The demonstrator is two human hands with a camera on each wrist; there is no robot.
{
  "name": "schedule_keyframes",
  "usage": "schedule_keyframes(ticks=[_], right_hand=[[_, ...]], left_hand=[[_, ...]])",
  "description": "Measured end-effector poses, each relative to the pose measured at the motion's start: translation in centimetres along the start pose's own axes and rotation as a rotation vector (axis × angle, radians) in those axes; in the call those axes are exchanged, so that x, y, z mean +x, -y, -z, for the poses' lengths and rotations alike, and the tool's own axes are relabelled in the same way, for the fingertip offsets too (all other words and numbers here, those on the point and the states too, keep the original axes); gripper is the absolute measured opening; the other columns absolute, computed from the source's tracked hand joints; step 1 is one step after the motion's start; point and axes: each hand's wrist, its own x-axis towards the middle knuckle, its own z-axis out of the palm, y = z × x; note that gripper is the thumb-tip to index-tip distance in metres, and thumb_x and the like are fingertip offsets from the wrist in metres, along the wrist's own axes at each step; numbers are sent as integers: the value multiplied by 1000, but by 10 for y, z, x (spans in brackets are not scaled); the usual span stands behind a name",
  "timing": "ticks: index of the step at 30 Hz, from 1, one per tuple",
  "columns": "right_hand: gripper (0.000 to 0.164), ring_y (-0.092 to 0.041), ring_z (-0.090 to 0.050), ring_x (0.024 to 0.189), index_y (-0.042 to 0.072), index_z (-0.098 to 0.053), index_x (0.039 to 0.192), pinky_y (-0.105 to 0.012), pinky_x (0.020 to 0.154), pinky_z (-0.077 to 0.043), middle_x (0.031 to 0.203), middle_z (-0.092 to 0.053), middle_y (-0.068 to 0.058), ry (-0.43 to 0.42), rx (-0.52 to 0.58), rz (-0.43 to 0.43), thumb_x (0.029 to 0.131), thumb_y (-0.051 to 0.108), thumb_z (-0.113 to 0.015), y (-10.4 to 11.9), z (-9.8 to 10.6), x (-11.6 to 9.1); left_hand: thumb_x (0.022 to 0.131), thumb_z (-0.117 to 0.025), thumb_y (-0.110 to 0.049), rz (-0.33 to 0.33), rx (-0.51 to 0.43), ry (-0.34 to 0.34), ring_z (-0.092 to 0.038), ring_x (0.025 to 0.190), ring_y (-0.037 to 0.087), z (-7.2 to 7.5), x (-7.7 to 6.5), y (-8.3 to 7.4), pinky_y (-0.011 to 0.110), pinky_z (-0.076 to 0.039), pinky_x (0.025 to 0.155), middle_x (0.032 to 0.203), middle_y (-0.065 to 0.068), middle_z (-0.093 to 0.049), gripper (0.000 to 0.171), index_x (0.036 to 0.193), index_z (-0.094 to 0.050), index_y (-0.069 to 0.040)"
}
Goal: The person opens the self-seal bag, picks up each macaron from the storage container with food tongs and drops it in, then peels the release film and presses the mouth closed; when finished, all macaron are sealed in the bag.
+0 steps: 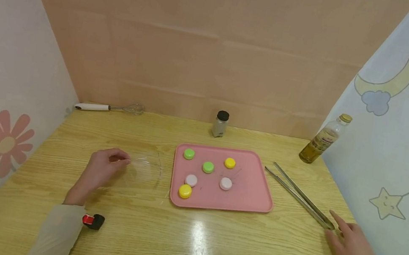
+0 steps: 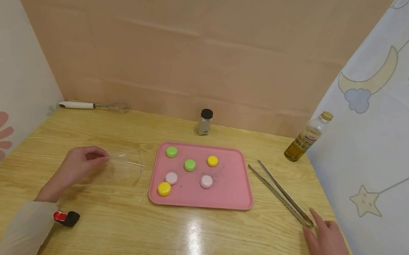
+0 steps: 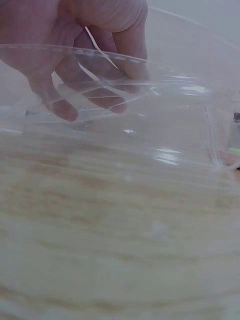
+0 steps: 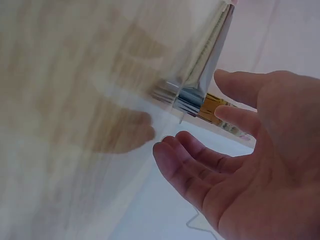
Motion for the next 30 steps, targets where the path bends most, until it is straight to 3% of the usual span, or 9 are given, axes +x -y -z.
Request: schedule_keyframes(ticks=[7,11,15,21,30], right_hand=[[54,-36,-57,77,-11,-47,139,-52,62,-45,87,-56,-23,8,-46,78,97,14,-69,-9,-7,17],[56,-29,-55,71,-9,-47,141,-46,59,-44,85,-56,-20,7,-91,121,97,17,-70,-8,-11,27],[60,-26,-51,70,-6,-43,147,-44,60,-42,86,-53,-21,42,-116,118,99,19,-68,-4,-12,38],[64,-30,-49,73,-2,-39,151,-48,64,-43,87,-50,-20,66,-137,126,98,18,-69,3,-16,48],[53,-30,-50,74,-3,-45,147,-51,68,-44,92,-53,-17,116,-126,163,100,11,-64,7,-17,55]], left_hand=[[99,-69,-19,-12,7,-3,-66,103,36,-1,0,0,50,-52,87,104,12,-72,15,102,-74,-5],[99,-69,-20,-19,7,-9,-66,101,35,-1,-1,-1,48,-52,85,103,12,-73,16,102,-75,-5],[98,-70,-19,-22,4,-16,-67,101,34,0,0,-2,47,-52,85,103,12,-73,15,101,-75,-5],[99,-70,-20,-18,4,-3,-67,102,34,-1,1,0,48,-52,86,104,12,-72,16,102,-75,-5],[98,-70,-19,-21,-3,-4,-67,103,36,1,1,-2,51,-52,87,104,13,-73,15,102,-75,-5]])
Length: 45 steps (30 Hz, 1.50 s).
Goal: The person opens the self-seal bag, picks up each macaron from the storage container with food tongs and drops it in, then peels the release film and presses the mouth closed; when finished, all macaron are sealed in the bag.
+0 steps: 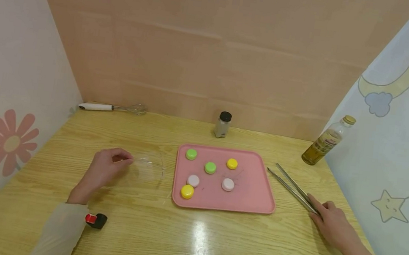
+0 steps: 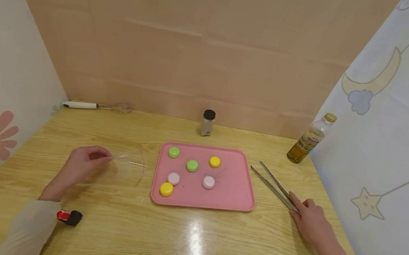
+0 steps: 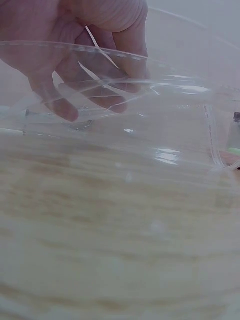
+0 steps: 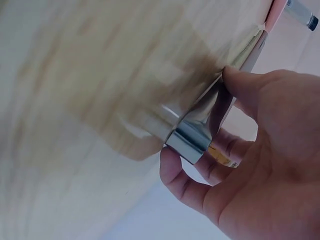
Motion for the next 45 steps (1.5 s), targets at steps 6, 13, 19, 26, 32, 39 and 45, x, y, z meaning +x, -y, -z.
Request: schedule_keyframes(ticks=[6,13,19,26,32,39,45], right_hand=[[49,-27,-51,71,-6,-48,144,-53,69,-44,95,-54,-13,-14,-6,38,99,5,-64,1,0,1],[52,-21,-47,69,-6,-47,143,-50,69,-43,95,-54,-12,-65,-28,79,95,0,-67,1,-2,-1],[62,-15,-38,65,-3,-46,145,-41,67,-33,91,-50,-14,-192,-48,149,88,-9,-70,2,-4,-4],[66,-26,-41,68,3,-43,148,-40,58,-34,95,-49,-18,-224,-58,113,88,-10,-68,4,-4,-8],[66,-33,-41,67,8,-44,147,-38,48,-31,98,-50,-20,-239,-67,65,89,-9,-68,6,-4,-10],[78,-27,-33,63,8,-45,148,-37,53,-29,94,-49,-19,-352,-83,167,79,-16,-72,7,-4,-12],[38,-25,-38,64,11,-50,146,-46,59,-39,101,-53,-19,-398,-113,265,108,14,-47,12,2,-13]], left_hand=[[98,-70,-18,-15,-9,-6,-68,102,36,1,1,-1,51,-52,88,103,13,-73,15,102,-75,-4],[98,-70,-18,-11,-13,-4,-67,103,36,1,2,-2,52,-51,89,105,13,-72,15,102,-75,-4],[99,-70,-18,-9,-1,-9,-67,103,35,1,1,0,51,-51,88,105,13,-72,15,102,-75,-4],[99,-69,-19,-12,-1,-3,-67,103,35,-1,1,7,52,-51,89,105,12,-72,15,103,-74,-5],[99,-69,-19,-11,2,-4,-67,102,34,-2,0,7,51,-51,88,105,12,-72,14,103,-74,-6],[99,-69,-19,-7,4,-2,-67,103,35,-2,0,5,52,-51,88,104,12,-72,15,102,-75,-6],[99,-69,-20,-6,5,0,-66,103,36,-1,0,4,52,-51,88,104,12,-72,15,103,-74,-6]])
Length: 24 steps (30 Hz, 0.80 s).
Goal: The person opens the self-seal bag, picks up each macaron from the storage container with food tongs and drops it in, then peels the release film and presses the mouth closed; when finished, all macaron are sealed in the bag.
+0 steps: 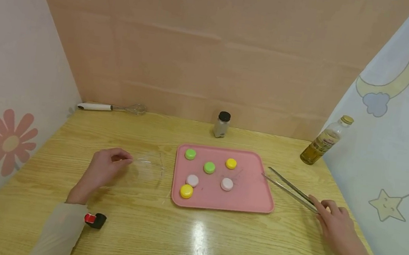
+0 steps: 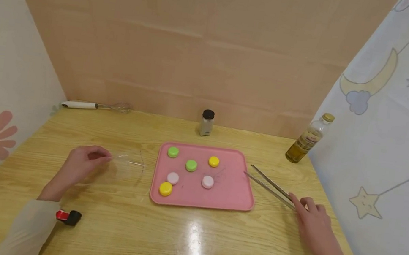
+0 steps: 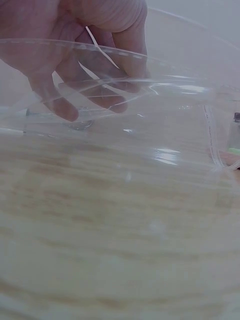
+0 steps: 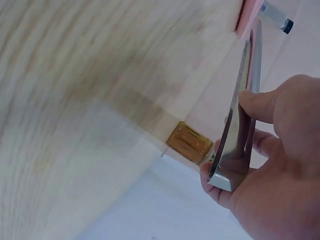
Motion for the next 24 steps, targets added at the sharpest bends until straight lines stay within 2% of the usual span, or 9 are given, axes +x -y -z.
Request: schedule_keyframes(ticks=[1,4,14,15,17,18,20,22,24], right_hand=[[39,-25,-39,64,10,-52,143,-47,59,-40,101,-54,-19,-6,-1,18,111,24,-38,2,1,1],[63,-25,-42,64,9,-57,137,-45,58,-40,101,-55,-17,-20,5,59,107,45,-15,9,4,4],[59,-18,-41,73,17,-56,143,-35,60,-37,103,-57,-6,-7,54,113,109,44,-16,34,15,10],[56,-17,-41,74,18,-56,144,-34,59,-36,104,-56,-5,8,57,110,110,43,-19,35,16,10],[38,-17,-41,75,19,-55,144,-32,59,-36,106,-56,-3,40,68,103,110,29,-41,39,16,10],[38,-16,-40,76,19,-55,144,-31,59,-35,106,-56,-2,58,73,101,106,19,-53,41,17,10],[58,-15,-40,77,18,-56,144,-31,59,-35,107,-55,0,88,81,99,91,2,-70,44,16,11],[77,-15,-41,78,18,-56,144,-32,60,-36,107,-56,2,106,92,99,74,-7,-77,48,15,12],[64,-14,-41,78,17,-57,143,-33,62,-37,107,-55,3,117,101,103,84,-1,-73,51,14,13]], left_hand=[[99,-69,-19,5,-2,-2,-66,103,35,0,0,0,52,-51,88,104,12,-72,15,103,-74,-6],[99,-69,-19,2,-4,0,-66,103,35,1,-1,0,52,-51,88,105,12,-72,15,103,-74,-6],[99,-69,-20,8,-9,0,-67,103,34,1,-1,0,50,-51,88,104,12,-72,16,103,-74,-6],[99,-69,-20,8,-9,0,-67,103,34,1,-1,-1,50,-51,88,104,12,-72,16,103,-74,-6],[99,-69,-19,10,-8,-1,-66,103,34,1,-1,-1,50,-51,88,104,12,-72,15,103,-74,-5],[99,-69,-19,10,-9,-1,-66,103,34,1,0,-1,50,-51,88,104,12,-72,15,103,-74,-5],[99,-69,-18,8,-7,-1,-67,103,34,1,0,-1,50,-51,88,104,12,-72,14,103,-74,-5],[99,-69,-17,6,-5,-2,-67,103,34,0,-1,-2,49,-51,87,103,12,-72,14,103,-74,-5],[99,-69,-17,3,0,-1,-67,102,34,0,0,-3,49,-51,87,103,11,-72,14,103,-74,-5]])
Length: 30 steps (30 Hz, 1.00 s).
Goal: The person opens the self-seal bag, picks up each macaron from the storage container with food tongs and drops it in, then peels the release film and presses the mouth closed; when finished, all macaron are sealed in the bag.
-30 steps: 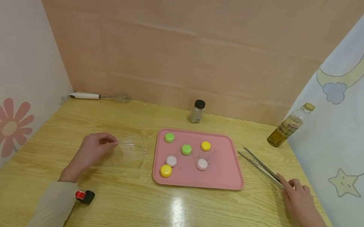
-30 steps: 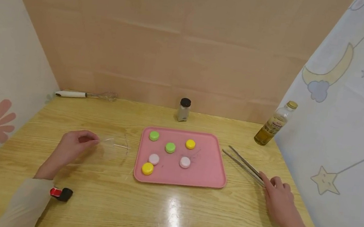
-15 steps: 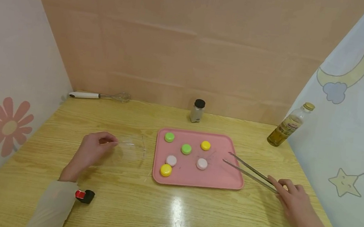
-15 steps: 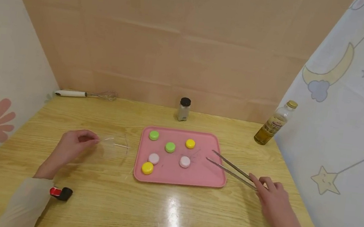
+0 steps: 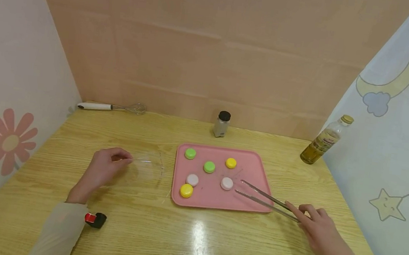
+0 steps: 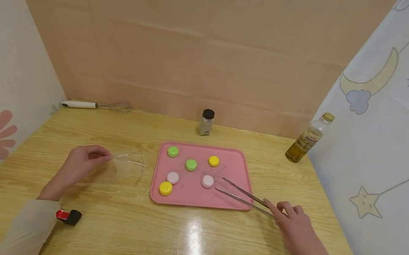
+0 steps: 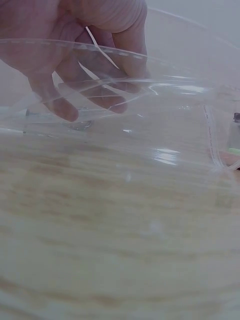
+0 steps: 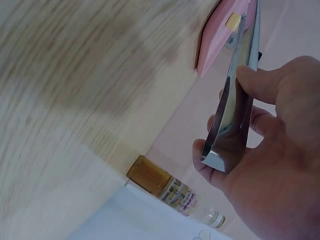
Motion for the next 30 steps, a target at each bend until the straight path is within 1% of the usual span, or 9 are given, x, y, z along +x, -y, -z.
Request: schedule_keyframes(ticks=[2,4,5,7,9,14,22,26,30], right_hand=[[41,-14,-41,79,18,-57,143,-33,63,-38,107,-55,3,7,6,3,102,14,-59,2,-1,2],[41,-13,-40,80,19,-57,143,-32,63,-37,107,-54,4,19,11,4,102,16,-58,4,-3,3],[41,-12,-39,79,19,-57,142,-31,62,-37,106,-54,4,22,14,5,102,16,-59,5,-3,4],[49,-12,-38,79,19,-58,142,-31,63,-36,106,-53,4,37,8,6,95,7,-67,8,-4,5],[72,-12,-38,79,19,-58,142,-31,63,-37,105,-52,5,49,4,7,77,-6,-76,10,-5,7],[74,-13,-40,82,18,-58,142,-35,67,-40,105,-51,5,44,15,7,76,-10,-76,13,-8,11],[66,-11,-41,84,22,-58,143,-33,68,-42,109,-55,6,49,98,-35,85,-5,-73,17,-12,18],[66,-11,-42,87,21,-56,145,-35,70,-44,114,-60,4,68,108,-30,86,-4,-73,17,-14,20],[66,-11,-44,87,19,-56,145,-36,71,-45,112,-62,6,58,104,-15,86,-4,-73,18,-16,22]], left_hand=[[99,-69,-17,-1,2,0,-67,102,34,0,0,0,49,-52,87,103,11,-72,14,103,-74,-5],[99,-69,-18,2,0,-1,-67,102,34,1,0,-1,49,-52,87,103,12,-72,15,103,-74,-5],[99,-69,-19,2,0,-1,-66,102,34,1,0,0,49,-52,87,103,12,-72,15,103,-75,-5],[99,-69,-19,4,-4,-2,-66,102,34,0,0,0,49,-51,87,104,12,-72,16,103,-75,-5],[99,-69,-19,9,-8,-3,-66,103,34,0,0,0,49,-51,87,104,12,-72,16,103,-75,-5],[99,-69,-19,10,-12,1,-66,102,34,0,0,1,49,-51,87,104,11,-72,15,103,-75,-5],[99,-69,-19,4,-16,-1,-67,102,34,1,0,1,50,-51,88,104,12,-73,16,104,-75,-4],[99,-69,-20,4,-15,0,-67,103,35,1,0,0,51,-51,88,104,12,-72,17,103,-75,-5],[99,-69,-20,8,-15,3,-66,103,34,0,0,1,51,-51,88,104,11,-72,16,104,-74,-5]])
